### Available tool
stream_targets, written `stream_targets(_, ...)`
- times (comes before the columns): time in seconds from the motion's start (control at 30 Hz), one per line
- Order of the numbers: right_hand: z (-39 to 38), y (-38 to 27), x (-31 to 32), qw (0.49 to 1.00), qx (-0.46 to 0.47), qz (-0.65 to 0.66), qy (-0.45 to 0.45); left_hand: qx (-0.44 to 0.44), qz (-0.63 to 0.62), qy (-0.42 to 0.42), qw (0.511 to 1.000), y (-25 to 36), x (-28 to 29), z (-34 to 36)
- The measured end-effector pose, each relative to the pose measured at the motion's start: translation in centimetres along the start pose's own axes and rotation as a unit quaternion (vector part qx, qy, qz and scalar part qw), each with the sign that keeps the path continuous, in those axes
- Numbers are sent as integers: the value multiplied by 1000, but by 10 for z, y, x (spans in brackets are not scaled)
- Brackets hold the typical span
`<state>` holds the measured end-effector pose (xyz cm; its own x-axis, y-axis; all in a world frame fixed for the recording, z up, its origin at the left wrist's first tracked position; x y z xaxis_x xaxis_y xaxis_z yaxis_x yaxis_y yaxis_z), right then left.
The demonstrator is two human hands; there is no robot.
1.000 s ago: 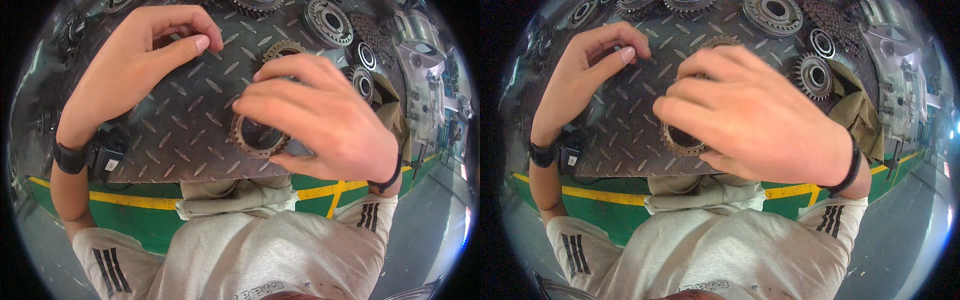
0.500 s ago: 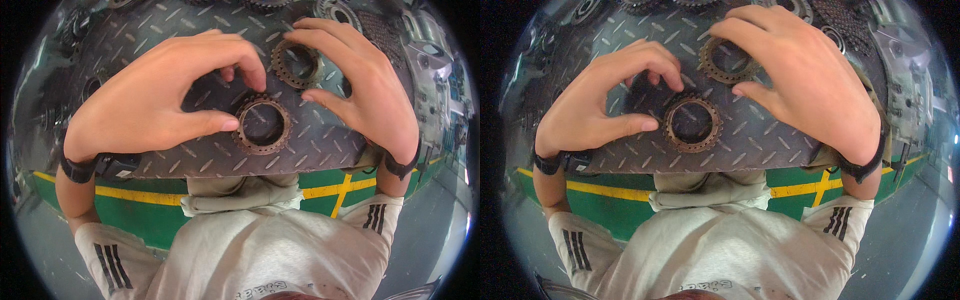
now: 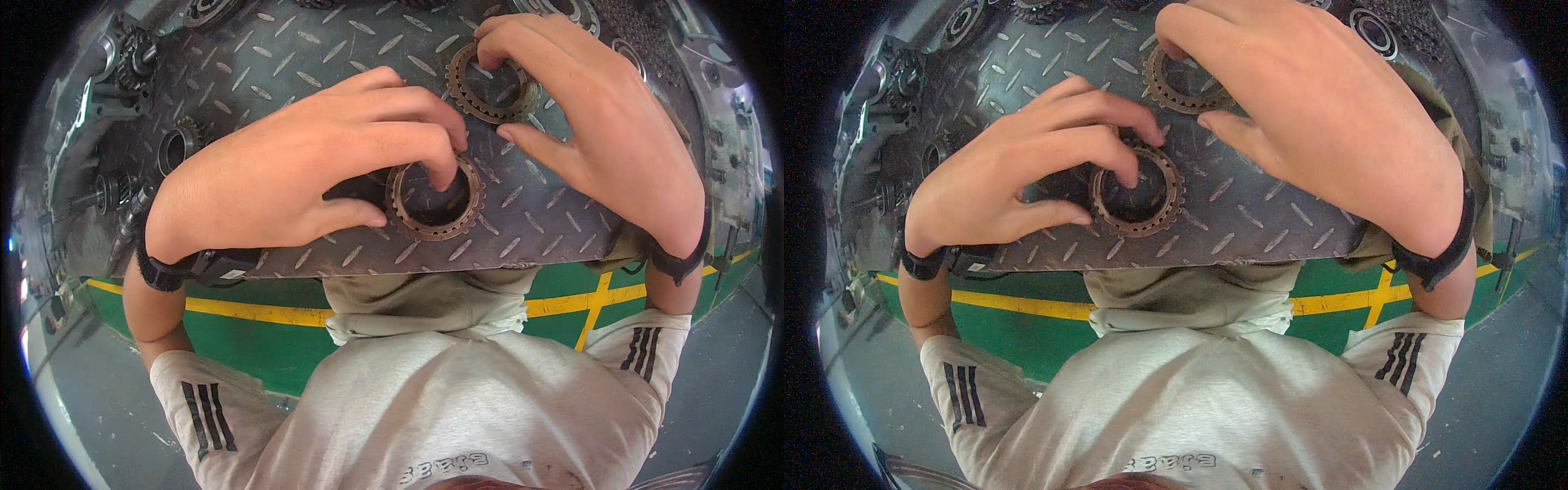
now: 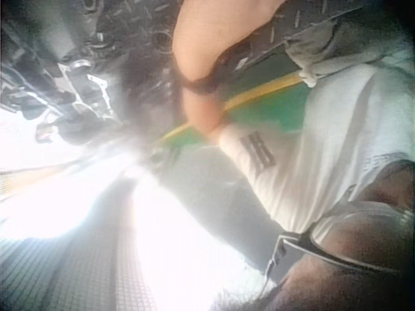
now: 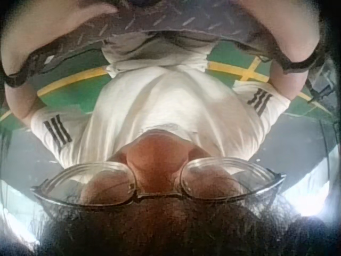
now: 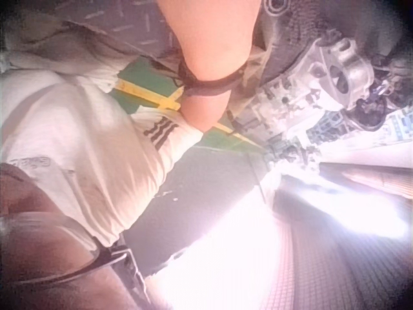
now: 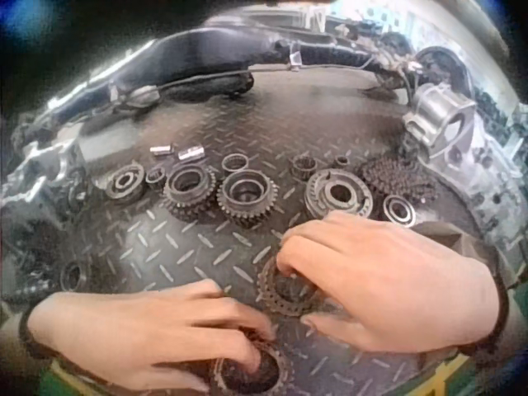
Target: The person organizes and fits various metal gears, synchronizer rings, and bearing components on a workbench.
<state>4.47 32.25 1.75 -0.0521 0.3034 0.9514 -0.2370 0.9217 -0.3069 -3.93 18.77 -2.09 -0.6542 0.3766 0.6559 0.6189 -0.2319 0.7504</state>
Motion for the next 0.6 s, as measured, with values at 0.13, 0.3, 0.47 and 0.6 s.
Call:
stream_targets(0.13,4,3,-8,994,-5,2,-110,11,20,-25,999,-1,-1,0)
stream_targets(0.3,1,-1,0,999,9,0,-51,1,26,-64,998,6,-7,0)
stream_targets(0.47,-1,5,0,998,3,17,-66,-9,6,-33,999,7,-5,3)
stream_targets(0.6,-10,22,-6,989,67,129,-19,-23,9,22,999,11,7,2)
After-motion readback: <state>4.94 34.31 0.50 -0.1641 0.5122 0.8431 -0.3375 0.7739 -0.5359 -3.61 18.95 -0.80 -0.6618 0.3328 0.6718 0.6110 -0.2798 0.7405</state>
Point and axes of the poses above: each hand's wrist, its own z-axis towards the middle knuckle, its own x-axis out of the back of the hand, y = z × x, the point moved 8 cm from there along z, towards the middle knuckle, and after that the axes turned 9 degrees about -y, right-handed, at the moved point
